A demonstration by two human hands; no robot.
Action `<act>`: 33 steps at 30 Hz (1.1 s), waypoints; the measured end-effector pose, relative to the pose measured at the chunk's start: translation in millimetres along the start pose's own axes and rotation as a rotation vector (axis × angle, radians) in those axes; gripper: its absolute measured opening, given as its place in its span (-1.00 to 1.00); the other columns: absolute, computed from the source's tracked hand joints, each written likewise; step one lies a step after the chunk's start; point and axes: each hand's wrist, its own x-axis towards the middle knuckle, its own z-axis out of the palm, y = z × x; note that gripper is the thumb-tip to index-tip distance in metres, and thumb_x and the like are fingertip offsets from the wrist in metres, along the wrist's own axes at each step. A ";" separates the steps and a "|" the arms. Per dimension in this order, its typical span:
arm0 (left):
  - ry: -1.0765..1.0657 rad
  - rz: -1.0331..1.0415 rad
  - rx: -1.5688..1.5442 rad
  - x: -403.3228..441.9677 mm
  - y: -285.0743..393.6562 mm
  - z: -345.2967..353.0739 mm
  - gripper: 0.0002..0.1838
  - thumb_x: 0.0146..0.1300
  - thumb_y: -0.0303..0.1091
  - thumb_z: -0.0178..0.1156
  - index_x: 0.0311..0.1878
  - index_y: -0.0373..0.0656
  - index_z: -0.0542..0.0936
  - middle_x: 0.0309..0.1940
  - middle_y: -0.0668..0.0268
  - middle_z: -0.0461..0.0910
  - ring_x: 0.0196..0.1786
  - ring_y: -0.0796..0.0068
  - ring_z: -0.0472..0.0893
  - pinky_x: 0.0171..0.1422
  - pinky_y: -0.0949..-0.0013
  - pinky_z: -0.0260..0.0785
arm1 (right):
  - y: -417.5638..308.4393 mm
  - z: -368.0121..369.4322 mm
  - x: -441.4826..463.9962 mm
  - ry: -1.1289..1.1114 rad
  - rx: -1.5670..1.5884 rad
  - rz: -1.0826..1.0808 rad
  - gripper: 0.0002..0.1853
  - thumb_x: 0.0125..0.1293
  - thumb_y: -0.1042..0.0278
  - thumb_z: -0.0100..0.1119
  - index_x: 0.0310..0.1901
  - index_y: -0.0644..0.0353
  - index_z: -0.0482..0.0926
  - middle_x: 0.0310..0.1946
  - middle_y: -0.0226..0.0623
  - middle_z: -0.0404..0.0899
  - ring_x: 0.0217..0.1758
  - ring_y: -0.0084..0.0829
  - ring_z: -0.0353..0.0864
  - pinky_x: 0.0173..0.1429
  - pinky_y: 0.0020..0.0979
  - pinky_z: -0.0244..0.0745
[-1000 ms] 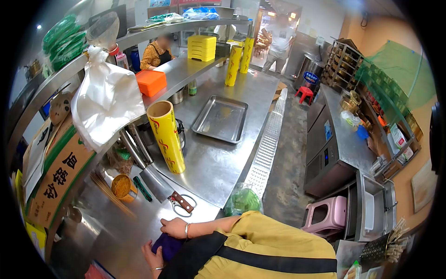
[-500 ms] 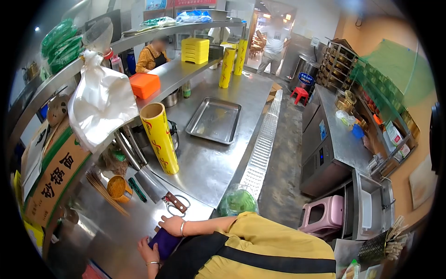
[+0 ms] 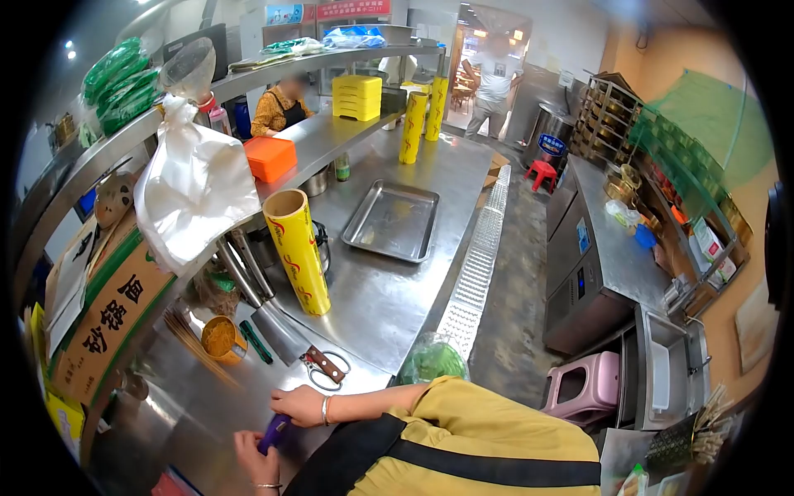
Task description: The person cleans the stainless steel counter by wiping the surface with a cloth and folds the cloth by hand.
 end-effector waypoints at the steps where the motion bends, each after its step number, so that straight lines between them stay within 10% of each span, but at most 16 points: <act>1: -0.003 -0.007 0.000 -2.7 13.0 -7.3 -0.70 -0.28 -0.56 0.23 -0.35 -0.22 0.46 -0.30 0.17 0.41 -0.24 0.12 0.45 -0.16 0.18 0.37 | -7.3 -6.4 -2.8 0.121 0.032 -0.107 -0.64 -0.06 0.43 0.24 -0.17 0.17 0.39 -0.20 -0.20 0.40 -0.35 -0.12 0.58 -0.34 -0.17 0.50; 13: -0.263 0.011 0.002 -60.7 -67.1 45.8 -0.56 -0.27 -0.52 0.32 -0.17 -0.11 0.54 -0.23 0.18 0.46 -0.13 0.02 0.45 -0.01 0.07 0.32 | 15.4 51.5 -20.9 -0.147 -0.034 -0.040 -0.72 0.08 0.39 0.11 -0.13 0.10 0.42 -0.30 -0.18 0.56 -0.31 -0.09 0.62 -0.30 -0.13 0.51; 19: -0.377 -0.370 -0.410 -51.8 -93.1 42.9 -0.63 -0.02 -0.50 0.30 -0.07 -0.19 0.55 -0.32 0.28 0.61 -0.25 0.49 0.59 -0.07 0.44 0.44 | 14.3 43.0 -3.4 -0.384 0.041 0.106 -0.69 0.01 0.35 0.17 -0.14 0.05 0.51 -0.32 -0.17 0.63 -0.26 -0.08 0.64 -0.18 -0.11 0.49; 33: -0.469 -0.234 0.210 -17.8 -60.5 43.2 -0.48 -0.22 -0.28 0.42 -0.06 -0.11 0.59 -0.21 0.13 0.55 -0.06 0.08 0.52 0.12 0.18 0.37 | -9.3 78.8 -5.3 -0.197 -0.145 -0.114 -0.71 0.10 0.40 0.13 -0.11 0.26 0.48 -0.15 -0.08 0.45 -0.33 -0.12 0.64 -0.25 -0.18 0.57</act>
